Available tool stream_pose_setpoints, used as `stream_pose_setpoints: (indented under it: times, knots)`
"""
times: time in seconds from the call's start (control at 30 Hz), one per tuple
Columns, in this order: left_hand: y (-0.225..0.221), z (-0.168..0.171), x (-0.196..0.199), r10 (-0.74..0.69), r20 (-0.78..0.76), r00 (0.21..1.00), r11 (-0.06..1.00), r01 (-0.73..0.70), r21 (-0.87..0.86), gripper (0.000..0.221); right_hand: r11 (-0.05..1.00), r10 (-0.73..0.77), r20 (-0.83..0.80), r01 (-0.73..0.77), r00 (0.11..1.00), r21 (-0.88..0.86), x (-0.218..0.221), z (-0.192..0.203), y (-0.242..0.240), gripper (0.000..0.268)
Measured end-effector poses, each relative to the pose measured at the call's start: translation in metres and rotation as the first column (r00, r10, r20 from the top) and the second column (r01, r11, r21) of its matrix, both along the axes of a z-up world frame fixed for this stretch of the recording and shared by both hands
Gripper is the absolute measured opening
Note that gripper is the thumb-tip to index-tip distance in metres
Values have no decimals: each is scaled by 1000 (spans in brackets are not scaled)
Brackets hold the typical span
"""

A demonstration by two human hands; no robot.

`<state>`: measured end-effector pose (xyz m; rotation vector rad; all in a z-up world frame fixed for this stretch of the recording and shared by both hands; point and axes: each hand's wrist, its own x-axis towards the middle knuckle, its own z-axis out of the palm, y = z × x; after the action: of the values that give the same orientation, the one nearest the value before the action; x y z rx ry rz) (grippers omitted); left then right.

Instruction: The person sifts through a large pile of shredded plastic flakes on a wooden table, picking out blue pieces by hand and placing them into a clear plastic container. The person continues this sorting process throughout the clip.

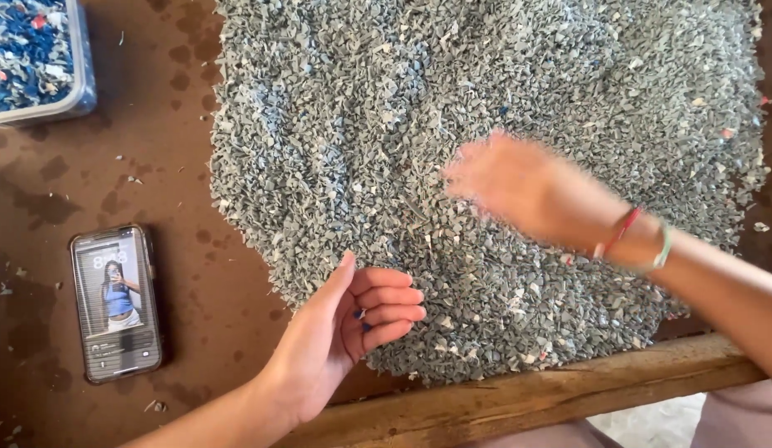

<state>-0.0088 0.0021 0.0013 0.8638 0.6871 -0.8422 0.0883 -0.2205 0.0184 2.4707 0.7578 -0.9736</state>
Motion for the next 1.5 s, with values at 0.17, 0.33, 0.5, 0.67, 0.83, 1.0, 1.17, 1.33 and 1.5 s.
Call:
stream_pose_setpoints:
  times: [0.17, 0.33, 0.5, 0.67, 0.83, 1.0, 1.17, 1.33, 1.5]
  knots:
    - [0, 5, 1, -15, -9, 1000, 1000, 15, 8, 67, 680, -153, 654, -401, 741, 614, 33, -57, -119, 18]
    - [-1, 4, 0, -19, 5, 1000, 1000, 19, -7, 67, 724, -121, 699, -419, 705, 548, 52, -64, -125, 23]
    - [2, -4, -3, -8, 62, 998, 998, 12, -62, 66, 753, 15, 740, -494, 673, 434, 57, -69, -119, 12]
    - [3, 0, -3, -52, 60, 997, 996, 57, -75, 68, 698, -61, 708, -477, 704, 534, 50, -55, -111, 10]
    - [2, -11, -9, -85, 72, 994, 989, 93, -117, 69, 581, -180, 597, -405, 782, 706, -2, -9, -52, 8]
    - [-4, -8, -14, -137, 13, 991, 977, 137, -165, 57, 656, 484, 151, -472, 862, 589, -63, -32, 5, 23]
    - [-18, -67, -25, -54, 88, 995, 970, 73, -231, 56, 305, 410, 553, -680, 726, 667, -89, -5, 17, 39]
    - [-19, -85, -15, -81, 229, 970, 975, 125, -181, 53, 331, 434, 535, -681, 725, 654, -95, 5, 8, 56]
    - [-1, -60, 0, -527, 561, 638, 735, 674, -76, 44, 413, 339, 652, -730, 678, 544, -91, -13, -25, 42]
